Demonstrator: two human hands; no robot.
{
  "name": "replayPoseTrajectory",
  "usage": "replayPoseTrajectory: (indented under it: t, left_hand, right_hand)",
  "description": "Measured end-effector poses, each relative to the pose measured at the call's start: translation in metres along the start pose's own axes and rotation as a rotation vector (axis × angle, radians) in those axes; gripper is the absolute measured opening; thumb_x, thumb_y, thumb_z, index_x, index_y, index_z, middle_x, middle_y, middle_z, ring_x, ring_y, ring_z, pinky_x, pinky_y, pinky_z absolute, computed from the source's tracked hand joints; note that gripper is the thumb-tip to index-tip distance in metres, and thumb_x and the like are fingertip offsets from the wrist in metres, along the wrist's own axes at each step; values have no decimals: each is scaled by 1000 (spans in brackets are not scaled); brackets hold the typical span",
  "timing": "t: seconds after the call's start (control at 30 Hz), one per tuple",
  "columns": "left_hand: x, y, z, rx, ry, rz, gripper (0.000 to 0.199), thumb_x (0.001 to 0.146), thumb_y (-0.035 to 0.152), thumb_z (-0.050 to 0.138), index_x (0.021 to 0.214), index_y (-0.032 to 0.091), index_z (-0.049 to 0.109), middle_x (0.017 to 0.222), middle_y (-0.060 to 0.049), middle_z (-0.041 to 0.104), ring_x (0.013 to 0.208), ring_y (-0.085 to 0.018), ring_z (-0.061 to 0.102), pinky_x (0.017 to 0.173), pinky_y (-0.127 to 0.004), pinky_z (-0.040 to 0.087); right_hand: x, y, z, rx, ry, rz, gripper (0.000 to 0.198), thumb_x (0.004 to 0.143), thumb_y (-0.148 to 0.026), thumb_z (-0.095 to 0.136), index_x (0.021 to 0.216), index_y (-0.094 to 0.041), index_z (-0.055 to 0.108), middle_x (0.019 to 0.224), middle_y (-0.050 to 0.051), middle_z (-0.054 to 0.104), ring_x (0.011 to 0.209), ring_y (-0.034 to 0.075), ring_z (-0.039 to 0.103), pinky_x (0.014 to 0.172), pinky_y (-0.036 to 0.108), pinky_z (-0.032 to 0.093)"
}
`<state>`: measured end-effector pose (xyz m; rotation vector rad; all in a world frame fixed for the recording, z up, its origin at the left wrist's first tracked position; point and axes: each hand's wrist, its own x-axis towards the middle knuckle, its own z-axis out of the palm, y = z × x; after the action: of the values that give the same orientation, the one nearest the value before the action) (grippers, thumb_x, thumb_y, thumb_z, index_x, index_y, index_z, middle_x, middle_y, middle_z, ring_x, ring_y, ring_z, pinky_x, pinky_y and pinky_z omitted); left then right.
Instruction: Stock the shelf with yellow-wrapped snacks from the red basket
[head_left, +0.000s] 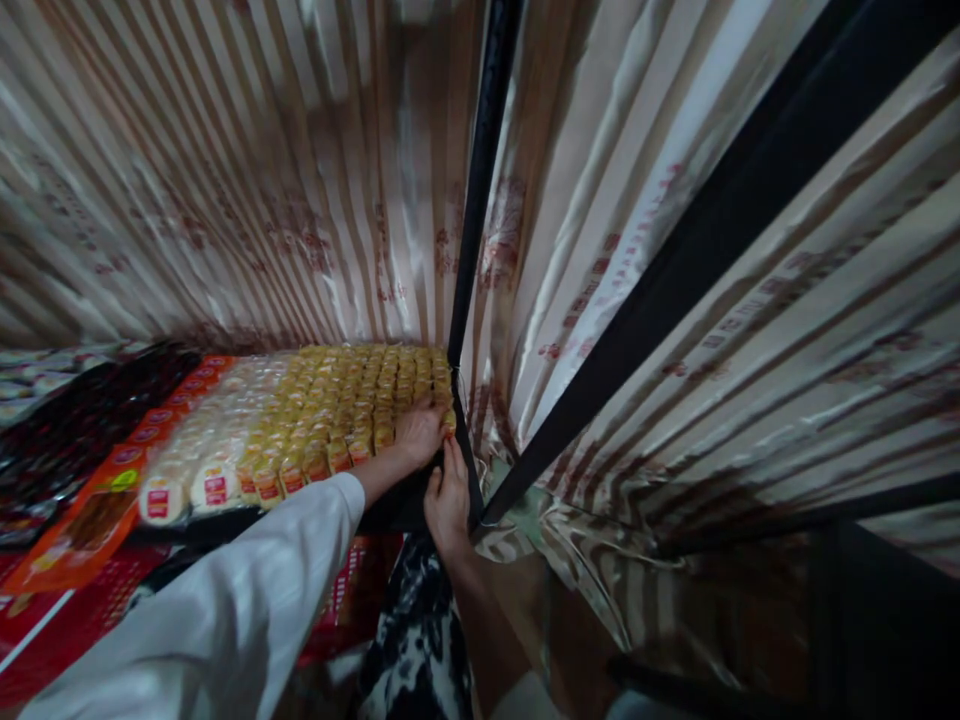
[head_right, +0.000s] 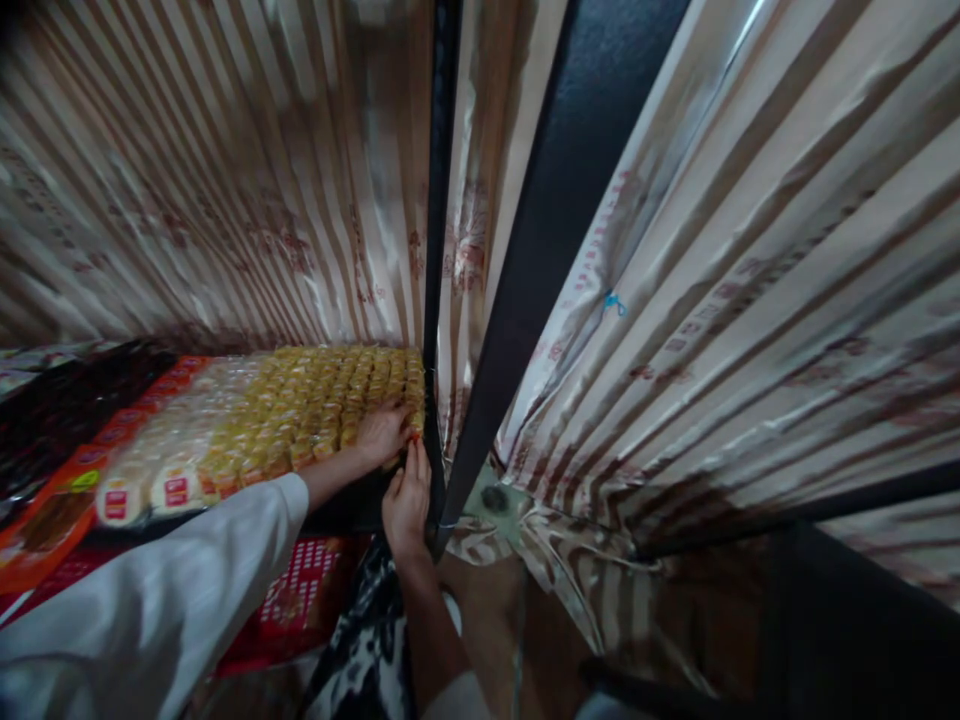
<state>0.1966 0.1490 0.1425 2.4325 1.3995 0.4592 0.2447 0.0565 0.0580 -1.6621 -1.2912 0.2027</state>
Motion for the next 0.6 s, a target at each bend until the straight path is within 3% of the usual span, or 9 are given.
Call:
replayPoseTrajectory:
  t: [0.27, 0.4, 0.47, 0.6]
  left_hand:
    - [-7, -5, 3, -12, 84, 44, 33, 84, 16, 49, 117, 17, 56, 119, -11, 52, 104, -22, 54, 87, -30, 45]
    - [-38, -3, 2, -184, 225, -29, 24, 90, 19, 40, 104, 18, 59, 104, -7, 57, 96, -18, 56, 88, -29, 45]
    - [-61, -2, 8, -299, 230, -57, 23, 89, 17, 38, 100, 18, 58, 98, -7, 57, 93, -17, 56, 87, -30, 46]
    - [-95, -5, 29, -432, 226, -204, 29, 81, 9, 43, 108, 15, 54, 107, -11, 54, 100, -19, 55, 91, -34, 46]
  right_hand:
    - [3, 9, 9, -119, 21, -6, 54, 80, -5, 33, 131, -12, 47, 135, 16, 43, 128, 25, 37, 103, 45, 38]
    - [3, 9, 10, -140, 13, 4, 52, 81, -7, 36, 131, -16, 48, 135, 15, 42, 126, 26, 38, 101, 44, 39]
    - [4, 11, 10, -133, 2, 7, 51, 82, -11, 38, 132, -18, 47, 136, 14, 42, 124, 26, 39, 100, 44, 40]
    - [5, 14, 10, -104, 7, 16, 52, 81, -11, 36, 131, -19, 47, 134, 12, 43, 124, 25, 38, 101, 44, 39]
